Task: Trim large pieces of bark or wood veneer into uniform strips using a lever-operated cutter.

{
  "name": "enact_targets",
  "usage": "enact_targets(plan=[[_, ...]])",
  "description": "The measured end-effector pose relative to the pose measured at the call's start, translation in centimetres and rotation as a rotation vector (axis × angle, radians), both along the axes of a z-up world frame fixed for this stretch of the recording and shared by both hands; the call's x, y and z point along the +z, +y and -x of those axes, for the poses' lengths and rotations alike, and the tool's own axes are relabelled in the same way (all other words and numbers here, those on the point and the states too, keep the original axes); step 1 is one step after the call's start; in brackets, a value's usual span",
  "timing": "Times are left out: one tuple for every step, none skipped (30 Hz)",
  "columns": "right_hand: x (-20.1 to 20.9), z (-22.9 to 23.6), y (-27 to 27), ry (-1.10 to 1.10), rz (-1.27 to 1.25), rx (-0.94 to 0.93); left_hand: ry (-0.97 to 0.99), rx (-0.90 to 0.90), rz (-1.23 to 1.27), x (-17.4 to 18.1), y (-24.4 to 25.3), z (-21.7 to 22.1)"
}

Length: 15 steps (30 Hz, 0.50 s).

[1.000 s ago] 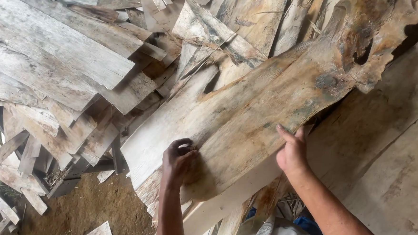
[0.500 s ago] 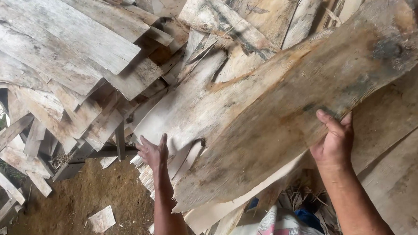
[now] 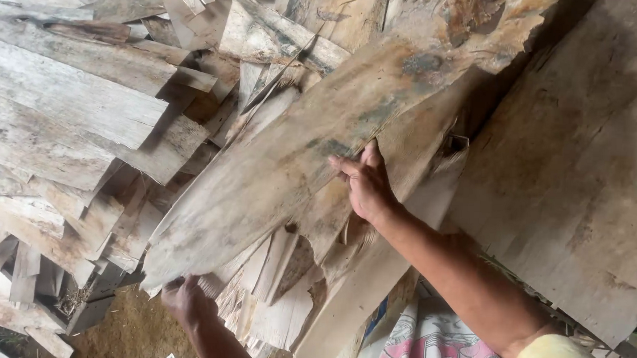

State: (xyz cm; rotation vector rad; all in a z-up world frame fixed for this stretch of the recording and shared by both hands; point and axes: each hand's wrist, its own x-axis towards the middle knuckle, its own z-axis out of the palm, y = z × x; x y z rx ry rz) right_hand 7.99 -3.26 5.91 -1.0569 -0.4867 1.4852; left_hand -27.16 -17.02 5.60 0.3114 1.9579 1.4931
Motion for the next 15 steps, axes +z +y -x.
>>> enact_targets(plan=[[-1.1, -0.2, -1.3, -0.002, 0.005, 0.009, -0.002, 0.009, 0.005, 0.0, -1.1, -0.3], [-2.1, -0.2, -2.6, 0.001, -0.042, 0.027, -0.016, -0.029, -0.058, 0.0, -2.1, -0.4], [-3.1, -0.1, -3.6, 0.004, -0.092, 0.052, -0.031, -0.06, -0.125, 0.0, -3.2, -0.4], [-3.3, -0.7, -5.1, 0.002, -0.091, 0.069, -0.032, -0.043, -0.125, -0.3, -4.2, -0.5], [-3.5, -1.4, -6.4, -0.029, -0.043, 0.074, 0.061, -0.109, -0.04, -0.6, -5.2, -0.8], [-3.7, -2.3, -7.7, -0.062, 0.006, 0.079, 0.152, -0.174, 0.046, -1.0, -6.2, -1.1], [-4.9, -3.3, -8.7, -0.067, 0.008, 0.086, 0.146, -0.168, 0.049, -0.4, -6.6, -1.8], [-6.0, -4.5, -9.7, -0.139, 0.021, 0.07, -0.148, -0.275, -0.168, 0.3, -7.1, -2.6], [-7.0, -5.9, -10.4, -0.214, 0.025, 0.046, -0.447, -0.384, -0.393, 0.8, -6.9, -3.5], [-6.4, -6.7, -11.0, -0.222, 0.019, 0.044, -0.454, -0.385, -0.4, 0.4, -7.6, -3.3], [-5.8, -7.4, -11.6, -0.283, 0.056, 0.027, -0.634, -0.443, -0.507, 0.0, -8.3, -3.1], [-5.1, -8.1, -12.2, -0.343, 0.092, 0.01, -0.814, -0.501, -0.614, -0.4, -9.0, -2.9], [-3.8, -8.6, -12.0, -0.346, 0.082, 0.007, -0.815, -0.505, -0.624, -0.4, -9.1, -3.0], [-2.4, -9.2, -11.9, -0.465, 0.218, 0.003, -0.654, -0.481, -0.431, -0.4, -9.2, -3.2], [-1.1, -9.8, -11.8, -0.579, 0.356, -0.014, -0.492, -0.463, -0.24, -0.5, -9.0, -3.4]])
